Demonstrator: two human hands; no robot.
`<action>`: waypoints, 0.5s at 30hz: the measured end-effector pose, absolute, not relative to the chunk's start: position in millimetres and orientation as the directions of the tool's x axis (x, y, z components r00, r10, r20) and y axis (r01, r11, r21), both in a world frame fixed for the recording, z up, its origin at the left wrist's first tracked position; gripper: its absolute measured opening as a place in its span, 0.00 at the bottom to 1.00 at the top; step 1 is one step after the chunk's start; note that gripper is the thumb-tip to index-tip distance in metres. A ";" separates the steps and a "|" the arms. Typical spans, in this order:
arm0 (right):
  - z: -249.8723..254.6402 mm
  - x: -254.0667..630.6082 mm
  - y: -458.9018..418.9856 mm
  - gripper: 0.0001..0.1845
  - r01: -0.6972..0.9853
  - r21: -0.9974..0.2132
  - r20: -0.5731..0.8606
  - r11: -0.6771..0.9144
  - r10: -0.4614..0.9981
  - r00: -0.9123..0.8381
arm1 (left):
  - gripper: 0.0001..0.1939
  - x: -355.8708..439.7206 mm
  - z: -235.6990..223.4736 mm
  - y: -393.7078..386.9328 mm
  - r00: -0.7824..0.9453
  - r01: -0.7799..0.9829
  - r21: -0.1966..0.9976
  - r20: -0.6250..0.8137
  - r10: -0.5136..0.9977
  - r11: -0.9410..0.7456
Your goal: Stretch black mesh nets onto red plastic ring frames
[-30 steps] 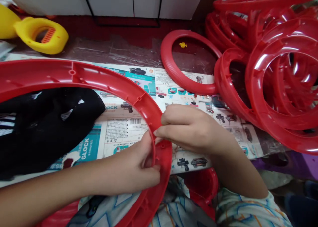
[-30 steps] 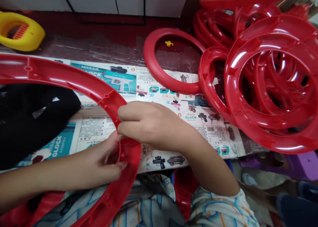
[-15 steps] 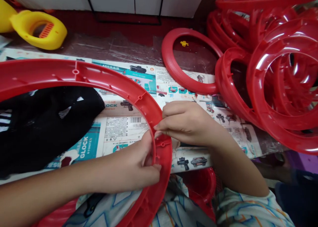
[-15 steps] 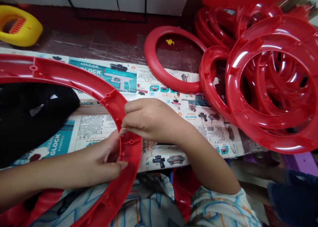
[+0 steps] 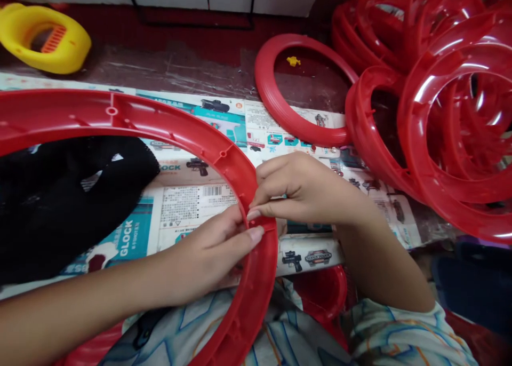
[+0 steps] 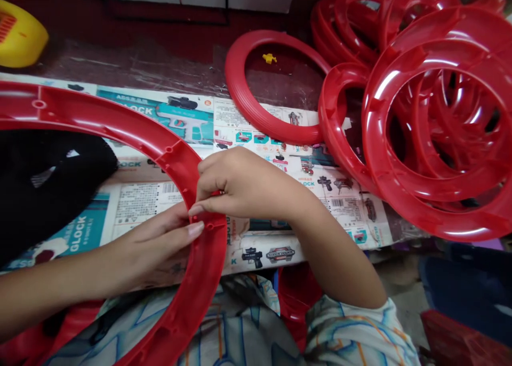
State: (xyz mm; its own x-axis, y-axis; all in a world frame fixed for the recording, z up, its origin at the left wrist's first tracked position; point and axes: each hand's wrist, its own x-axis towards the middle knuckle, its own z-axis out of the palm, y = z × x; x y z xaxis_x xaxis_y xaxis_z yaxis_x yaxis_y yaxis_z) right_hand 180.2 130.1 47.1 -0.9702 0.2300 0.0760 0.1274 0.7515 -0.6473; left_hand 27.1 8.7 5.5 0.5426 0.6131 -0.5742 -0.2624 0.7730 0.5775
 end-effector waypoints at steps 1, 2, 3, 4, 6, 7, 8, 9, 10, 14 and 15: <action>46.3 180.2 130.2 0.12 0.123 -0.640 0.084 0.759 0.228 -0.970 | 0.17 29.6 5.3 8.7 0.494 -0.280 0.598 -0.581 0.647 0.751; 45.2 180.1 130.2 0.12 0.118 -0.624 0.098 0.772 0.227 -0.969 | 0.16 31.8 4.9 9.0 0.442 -0.290 0.640 -0.570 0.693 0.712; 43.9 180.1 130.1 0.12 0.110 -0.604 0.117 0.789 0.225 -0.967 | 0.16 33.5 4.5 9.5 0.393 -0.292 0.689 -0.545 0.740 0.663; 42.6 180.0 130.1 0.12 0.101 -0.583 0.134 0.806 0.218 -0.967 | 0.16 34.6 4.3 10.2 0.356 -0.287 0.735 -0.514 0.781 0.614; 40.1 179.4 130.5 0.12 0.081 -0.543 0.156 0.836 0.196 -0.968 | 0.15 34.2 4.5 11.9 0.322 -0.262 0.798 -0.458 0.829 0.543; 39.0 179.0 130.8 0.12 0.070 -0.526 0.162 0.848 0.180 -0.970 | 0.15 33.0 4.9 12.8 0.316 -0.245 0.818 -0.440 0.841 0.520; 38.2 178.5 131.2 0.13 0.059 -0.514 0.164 0.856 0.166 -0.972 | 0.14 31.3 5.3 13.7 0.312 -0.224 0.833 -0.430 0.847 0.505; 37.7 178.0 131.6 0.13 0.050 -0.509 0.165 0.859 0.154 -0.974 | 0.14 29.3 5.7 14.4 0.308 -0.202 0.844 -0.426 0.851 0.496; 37.4 177.6 131.8 0.13 0.042 -0.509 0.169 0.860 0.147 -0.975 | 0.14 27.4 6.0 14.9 0.307 -0.178 0.853 -0.425 0.852 0.490; 37.8 177.9 130.3 0.13 0.033 -0.534 0.194 0.845 0.161 -0.968 | 0.15 23.0 5.3 14.5 0.305 -0.135 0.866 -0.425 0.852 0.481; 38.3 178.7 129.5 0.13 0.045 -0.530 0.203 0.847 0.178 -0.963 | 0.16 22.9 4.9 14.2 0.296 -0.140 0.865 -0.428 0.854 0.482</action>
State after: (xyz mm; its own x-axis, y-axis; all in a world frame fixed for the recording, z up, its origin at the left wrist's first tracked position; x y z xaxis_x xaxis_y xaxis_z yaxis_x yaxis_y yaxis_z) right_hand 178.7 129.5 38.3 -0.9629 0.1784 0.2025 0.0453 0.8467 -0.5302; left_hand 22.9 14.2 4.9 0.2960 0.8537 -0.4285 -0.1398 0.4825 0.8647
